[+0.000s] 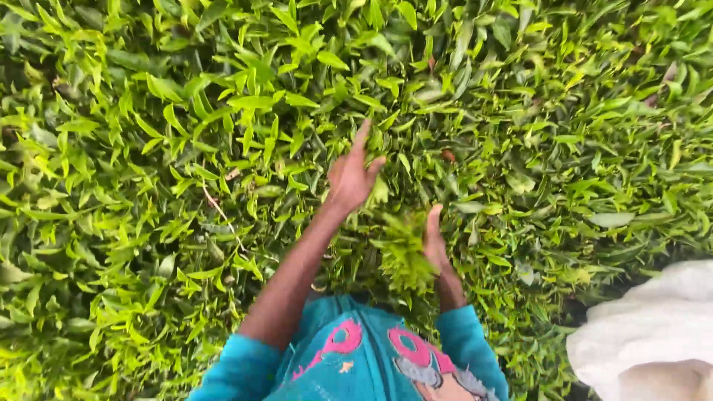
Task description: A person is rapidly plucking tea leaves from bushes in a field using both hands.
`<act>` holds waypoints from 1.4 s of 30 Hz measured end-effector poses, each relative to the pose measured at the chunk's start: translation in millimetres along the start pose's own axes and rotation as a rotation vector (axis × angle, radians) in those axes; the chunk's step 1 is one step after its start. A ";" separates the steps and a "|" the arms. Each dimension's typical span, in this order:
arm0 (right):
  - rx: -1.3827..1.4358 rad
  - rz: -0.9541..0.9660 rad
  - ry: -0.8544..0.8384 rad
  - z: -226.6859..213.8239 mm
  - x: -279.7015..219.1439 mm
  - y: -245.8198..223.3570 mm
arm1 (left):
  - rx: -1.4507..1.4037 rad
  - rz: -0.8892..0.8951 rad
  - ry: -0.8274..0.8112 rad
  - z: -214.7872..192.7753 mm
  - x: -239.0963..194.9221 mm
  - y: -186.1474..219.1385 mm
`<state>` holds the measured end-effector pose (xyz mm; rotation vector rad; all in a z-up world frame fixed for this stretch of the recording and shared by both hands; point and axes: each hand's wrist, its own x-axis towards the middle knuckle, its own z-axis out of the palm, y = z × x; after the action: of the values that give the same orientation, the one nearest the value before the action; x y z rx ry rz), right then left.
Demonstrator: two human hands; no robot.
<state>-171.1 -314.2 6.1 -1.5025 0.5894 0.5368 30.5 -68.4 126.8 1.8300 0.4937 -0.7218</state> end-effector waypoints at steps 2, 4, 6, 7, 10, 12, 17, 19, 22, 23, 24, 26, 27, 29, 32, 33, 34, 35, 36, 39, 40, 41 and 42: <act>0.004 -0.040 -0.001 15.2 5.5 9.4 | 0.403 0.082 -0.126 25.1 50.3 -28.4; 0.005 -0.059 -0.004 20.2 5.9 15.1 | 0.458 0.062 -0.071 59.6 105.1 -97.5; 0.013 -0.058 -0.005 22.8 -8.3 11.8 | 0.519 0.026 -0.030 79.4 101.4 -124.6; -0.048 -0.103 -0.005 23.3 -14.2 3.3 | 0.310 0.001 -0.150 74.3 68.5 -120.6; -0.169 0.022 0.001 30.8 3.3 -41.6 | -0.192 -0.022 -0.437 37.3 -18.5 -113.8; -0.223 0.241 0.005 44.5 11.2 -76.3 | -0.488 -0.068 -0.626 15.2 -50.9 -142.4; -0.540 -0.043 -0.086 108.5 62.9 -135.0 | -0.407 -0.301 -0.031 -26.9 -40.7 -210.7; -0.632 -0.092 -0.103 138.8 78.6 -157.8 | -0.359 -0.177 -0.042 -32.1 -27.6 -219.7; -0.811 -0.098 -0.141 167.6 85.7 -175.0 | -0.252 -0.061 -0.017 -38.0 -19.9 -203.4; -0.882 -0.060 -0.131 174.9 85.9 -179.0 | -0.174 -0.049 -0.003 -41.6 -16.3 -191.5; -0.899 -0.084 -0.124 171.2 92.9 -161.4 | -0.191 -0.026 0.006 -43.5 -19.3 -170.5; -0.921 0.212 -0.048 159.2 104.8 -128.2 | 0.043 -0.052 -0.147 -46.3 -33.4 -128.3; -0.942 0.195 -0.041 143.1 99.5 -110.8 | 0.022 -0.036 -0.138 -39.1 -27.5 -130.7; -0.455 0.197 0.049 111.5 95.8 -73.0 | 0.109 0.113 -0.138 -27.2 -7.7 -136.2; 0.133 -0.454 -0.258 63.4 86.4 84.0 | 0.114 0.099 -0.157 -24.4 1.4 -164.5; 0.129 -0.450 -0.263 62.4 79.1 83.2 | 0.108 0.095 -0.153 -23.1 10.2 -172.3; 0.051 -0.309 -0.167 61.9 61.2 86.5 | 0.115 0.060 -0.156 -20.9 10.6 -184.2; -0.030 -0.167 -0.073 60.3 43.6 89.5 | 0.121 0.025 -0.158 -17.6 11.0 -196.0; -0.027 -0.158 -0.075 63.5 27.7 73.6 | 0.123 0.015 -0.160 -2.0 8.2 -227.1; 0.008 0.040 0.099 81.0 29.3 7.3 | -0.529 -0.176 -0.201 0.0 -0.1 -271.7; -0.067 0.072 0.133 96.3 34.4 -16.0 | -0.451 -0.300 -0.182 -29.1 -21.3 -262.4; -0.142 0.104 0.164 109.4 40.0 -39.8 | -0.371 -0.422 -0.162 -57.0 -42.2 -251.2; -0.124 0.100 0.175 121.7 80.9 -40.0 | -0.352 -0.414 -0.168 -71.1 -57.8 -272.7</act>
<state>-80.5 -195.5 -19.2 -1.6547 0.7822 0.5292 -167.8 95.4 -2.0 1.3388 0.8443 -0.9883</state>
